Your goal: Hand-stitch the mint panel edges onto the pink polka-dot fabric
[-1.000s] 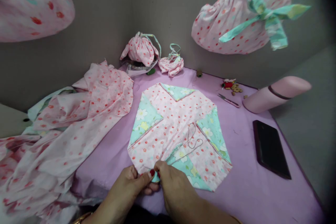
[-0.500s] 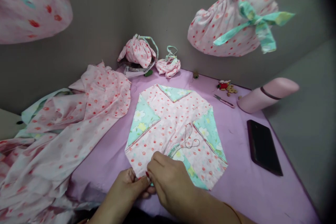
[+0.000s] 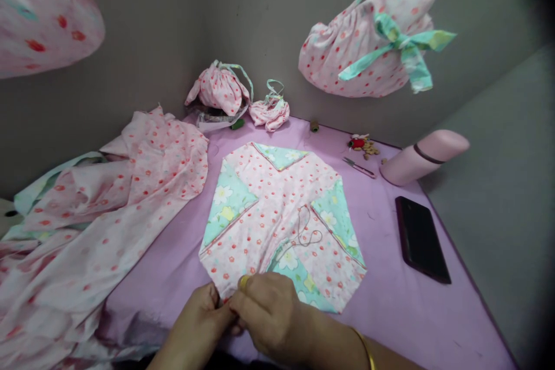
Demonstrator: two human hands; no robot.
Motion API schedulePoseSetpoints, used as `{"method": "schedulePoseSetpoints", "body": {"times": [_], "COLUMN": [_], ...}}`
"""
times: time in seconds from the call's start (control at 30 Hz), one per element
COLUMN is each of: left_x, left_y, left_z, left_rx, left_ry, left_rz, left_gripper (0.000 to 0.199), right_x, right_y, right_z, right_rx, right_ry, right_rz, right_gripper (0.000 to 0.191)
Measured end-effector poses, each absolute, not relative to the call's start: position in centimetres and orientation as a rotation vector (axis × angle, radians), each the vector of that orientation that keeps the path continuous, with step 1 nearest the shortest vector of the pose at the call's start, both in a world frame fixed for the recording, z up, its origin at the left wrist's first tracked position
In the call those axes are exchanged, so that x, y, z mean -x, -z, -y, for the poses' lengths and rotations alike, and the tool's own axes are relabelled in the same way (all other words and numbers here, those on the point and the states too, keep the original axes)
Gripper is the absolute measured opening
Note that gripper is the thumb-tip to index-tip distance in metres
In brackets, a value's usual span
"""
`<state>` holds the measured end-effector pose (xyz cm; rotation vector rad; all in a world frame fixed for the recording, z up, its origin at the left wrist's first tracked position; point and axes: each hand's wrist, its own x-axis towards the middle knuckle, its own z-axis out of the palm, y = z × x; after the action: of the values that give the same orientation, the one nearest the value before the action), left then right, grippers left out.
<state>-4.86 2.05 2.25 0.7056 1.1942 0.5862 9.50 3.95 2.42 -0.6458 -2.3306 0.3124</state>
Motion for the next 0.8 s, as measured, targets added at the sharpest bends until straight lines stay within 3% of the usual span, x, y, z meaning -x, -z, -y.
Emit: {"method": "schedulePoseSetpoints", "body": {"times": [0.2,0.47,0.6,0.7,0.8], "left_x": [4.9,4.6,4.7,4.8,5.0], "left_y": [-1.5,-1.9,-1.8,-1.4,-1.1], "left_z": [-1.8,-1.8,-1.7,-1.6,-1.5], "left_rx": [-0.666,-0.714,-0.701,-0.685,-0.686], "left_ry": [-0.613,-0.640,-0.614,-0.587,-0.577], "left_rz": [-1.224,-1.206,-1.214,-1.223,-1.216], "left_gripper": [0.024,0.024,0.027,0.034,0.036], "right_x": [-10.4,-9.4,-9.6,-11.1,-14.6], "right_y": [-3.5,-2.8,-5.3,-6.7,-6.8], "right_z": [-4.6,-3.6,-4.7,-7.3,-10.8], "right_rx": [1.133,0.863,0.830,1.034,1.180], "right_ry": [-0.786,-0.655,-0.858,-1.269,-1.216], "right_rz": [2.131,2.417,1.895,1.284,1.027], "right_gripper": [0.014,0.014,0.017,0.015,0.016]}}
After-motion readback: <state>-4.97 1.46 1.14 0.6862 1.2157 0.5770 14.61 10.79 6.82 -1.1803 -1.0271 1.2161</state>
